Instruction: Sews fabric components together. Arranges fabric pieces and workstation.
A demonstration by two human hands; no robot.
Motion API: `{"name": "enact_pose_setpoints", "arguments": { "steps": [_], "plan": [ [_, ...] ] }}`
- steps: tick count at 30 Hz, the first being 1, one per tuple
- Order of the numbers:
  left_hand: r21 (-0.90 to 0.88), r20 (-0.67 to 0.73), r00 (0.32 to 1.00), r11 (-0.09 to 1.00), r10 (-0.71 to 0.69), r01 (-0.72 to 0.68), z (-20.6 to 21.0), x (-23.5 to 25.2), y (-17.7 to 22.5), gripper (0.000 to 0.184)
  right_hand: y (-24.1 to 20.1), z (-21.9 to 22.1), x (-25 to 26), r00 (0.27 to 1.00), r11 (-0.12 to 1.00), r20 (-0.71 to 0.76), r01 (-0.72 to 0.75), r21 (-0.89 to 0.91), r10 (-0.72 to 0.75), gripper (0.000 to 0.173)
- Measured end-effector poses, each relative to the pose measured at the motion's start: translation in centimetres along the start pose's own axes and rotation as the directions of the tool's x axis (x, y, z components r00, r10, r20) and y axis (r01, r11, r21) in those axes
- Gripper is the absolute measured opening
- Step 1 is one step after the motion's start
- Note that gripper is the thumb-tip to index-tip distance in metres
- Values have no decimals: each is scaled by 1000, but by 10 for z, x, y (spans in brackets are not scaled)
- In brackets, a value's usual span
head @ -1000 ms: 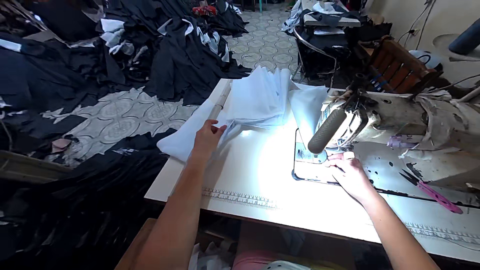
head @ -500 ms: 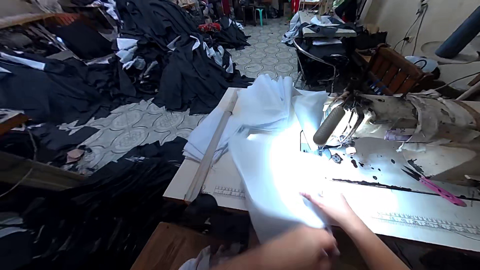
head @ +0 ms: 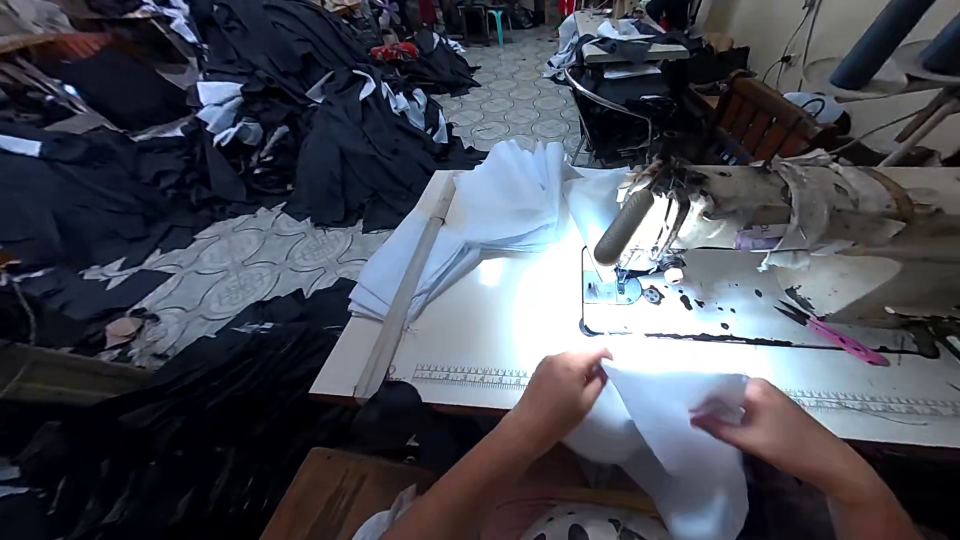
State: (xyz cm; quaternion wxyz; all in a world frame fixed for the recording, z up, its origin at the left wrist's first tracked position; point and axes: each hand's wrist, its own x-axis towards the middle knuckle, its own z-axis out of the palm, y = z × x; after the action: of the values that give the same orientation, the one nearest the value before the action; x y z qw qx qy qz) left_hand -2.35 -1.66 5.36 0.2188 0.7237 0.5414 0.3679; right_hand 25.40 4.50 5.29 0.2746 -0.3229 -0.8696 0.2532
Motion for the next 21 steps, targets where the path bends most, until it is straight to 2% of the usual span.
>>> {"name": "enact_pose_setpoints", "arguments": {
  "steps": [1, 2, 3, 5, 7, 9, 11, 13, 15, 16, 19, 20, 21],
  "plan": [
    [6, -189, 977, 995, 99, -100, 2, 1, -4, 17, 6, 2, -4, 999, 999, -53, -6, -37, 4, 25],
    [6, -314, 923, 973, 221, -231, 0, 4, -8, 14, 8, -3, -7, 990, 996, -121, 58, -71, -67, 25],
    [18, -366, 871, 938, 329, -347, -4, 6, -10, 14, 0, -16, -11, 980, 988, -131, 141, -58, -148, 24],
    [58, -327, 832, 888, 449, -456, -8, 4, -15, 14, -30, -49, -17, 954, 953, -25, 301, 37, -300, 16],
    [139, -208, 873, 897, 440, -419, -5, -2, -28, 14, -43, -59, -14, 907, 904, 120, 375, 205, -403, 15],
    [227, -27, 945, 922, 327, -313, 1, -11, -46, 16, -30, -30, -7, 916, 922, 183, 314, 228, -357, 36],
    [271, 108, 976, 939, 189, -212, 4, -21, -60, 18, -6, 23, 0, 976, 981, 99, 189, 32, -192, 47],
    [292, 88, 990, 947, 112, -133, -1, -23, -67, 20, 13, 66, 4, 993, 972, 48, 116, -204, -108, 45],
    [318, 15, 1000, 948, 3, -7, -14, -11, -66, 22, 20, 81, 4, 993, 955, 8, 113, -274, -115, 43],
    [334, -1, 996, 939, -88, 83, -23, -2, -64, 26, 20, 82, 4, 992, 958, -8, 119, -263, -125, 43],
    [367, 76, 918, 867, -389, 337, -43, 38, -70, 64, 20, 83, 5, 988, 965, -56, 128, -228, -145, 39],
    [353, 106, 898, 860, -428, 368, -46, 49, -75, 68, 19, 83, 6, 988, 966, -60, 125, -226, -142, 37],
    [318, 129, 896, 873, -425, 369, -47, 55, -82, 61, 19, 83, 5, 989, 967, -62, 118, -227, -136, 35]
  ]
}}
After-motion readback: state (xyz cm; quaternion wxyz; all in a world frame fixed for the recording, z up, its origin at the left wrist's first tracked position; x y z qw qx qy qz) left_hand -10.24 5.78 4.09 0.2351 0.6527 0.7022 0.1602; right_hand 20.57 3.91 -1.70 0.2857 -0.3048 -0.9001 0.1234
